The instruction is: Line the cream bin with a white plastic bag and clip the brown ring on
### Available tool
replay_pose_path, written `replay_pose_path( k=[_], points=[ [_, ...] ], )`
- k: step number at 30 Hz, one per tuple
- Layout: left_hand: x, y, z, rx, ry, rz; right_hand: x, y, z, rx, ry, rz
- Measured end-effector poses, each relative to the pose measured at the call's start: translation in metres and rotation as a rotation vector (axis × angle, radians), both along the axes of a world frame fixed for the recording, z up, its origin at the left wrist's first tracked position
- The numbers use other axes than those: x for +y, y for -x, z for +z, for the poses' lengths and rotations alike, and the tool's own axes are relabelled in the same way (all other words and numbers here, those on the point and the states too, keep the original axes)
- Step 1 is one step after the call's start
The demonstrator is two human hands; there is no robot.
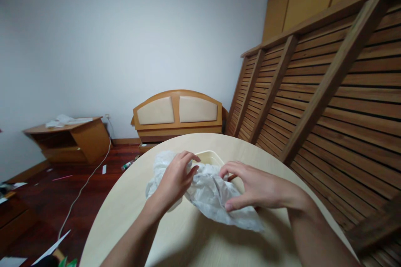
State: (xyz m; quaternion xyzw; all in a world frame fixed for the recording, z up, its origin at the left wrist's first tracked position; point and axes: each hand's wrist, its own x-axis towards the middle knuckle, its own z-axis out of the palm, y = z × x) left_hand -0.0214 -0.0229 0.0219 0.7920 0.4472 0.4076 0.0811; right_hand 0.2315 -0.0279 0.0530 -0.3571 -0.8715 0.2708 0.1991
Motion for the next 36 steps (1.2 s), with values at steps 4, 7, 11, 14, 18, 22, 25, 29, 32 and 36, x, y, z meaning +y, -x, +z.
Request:
replay_pose_path(
  k=[4,7,11,14,18,22,25,29,32,36],
  points=[
    [0.000,-0.002,0.000,0.045,-0.003,0.011,-0.013,0.011,-0.002,-0.041,-0.127,-0.008],
    [-0.002,-0.003,0.002,-0.002,-0.012,0.039,-0.013,0.017,-0.006,0.015,-0.215,-0.072],
    [-0.013,-0.007,0.008,-0.115,-0.038,0.023,0.007,0.021,-0.009,0.291,-0.039,-0.201],
    [-0.016,-0.008,0.008,-0.083,-0.069,-0.028,0.025,0.018,-0.009,0.565,0.204,-0.215],
    [0.002,-0.002,-0.002,-0.097,-0.150,0.059,0.039,0.008,-0.010,0.806,0.450,-0.293],
    [0.029,0.013,-0.017,-0.068,-0.203,0.130,0.050,0.001,-0.019,0.966,0.591,-0.368],
    [0.041,0.018,-0.026,-0.083,-0.226,0.246,0.065,0.001,-0.035,0.965,0.615,-0.354],
    [0.034,0.009,-0.026,-0.139,-0.255,0.344,0.090,0.003,-0.063,0.913,0.481,-0.432],
    [0.025,-0.002,-0.025,-0.173,-0.007,0.236,0.104,0.005,-0.081,0.888,0.396,-0.466],
    [0.027,-0.006,-0.034,-0.209,0.342,0.148,0.113,0.006,-0.092,0.845,0.269,-0.496]
  ],
)
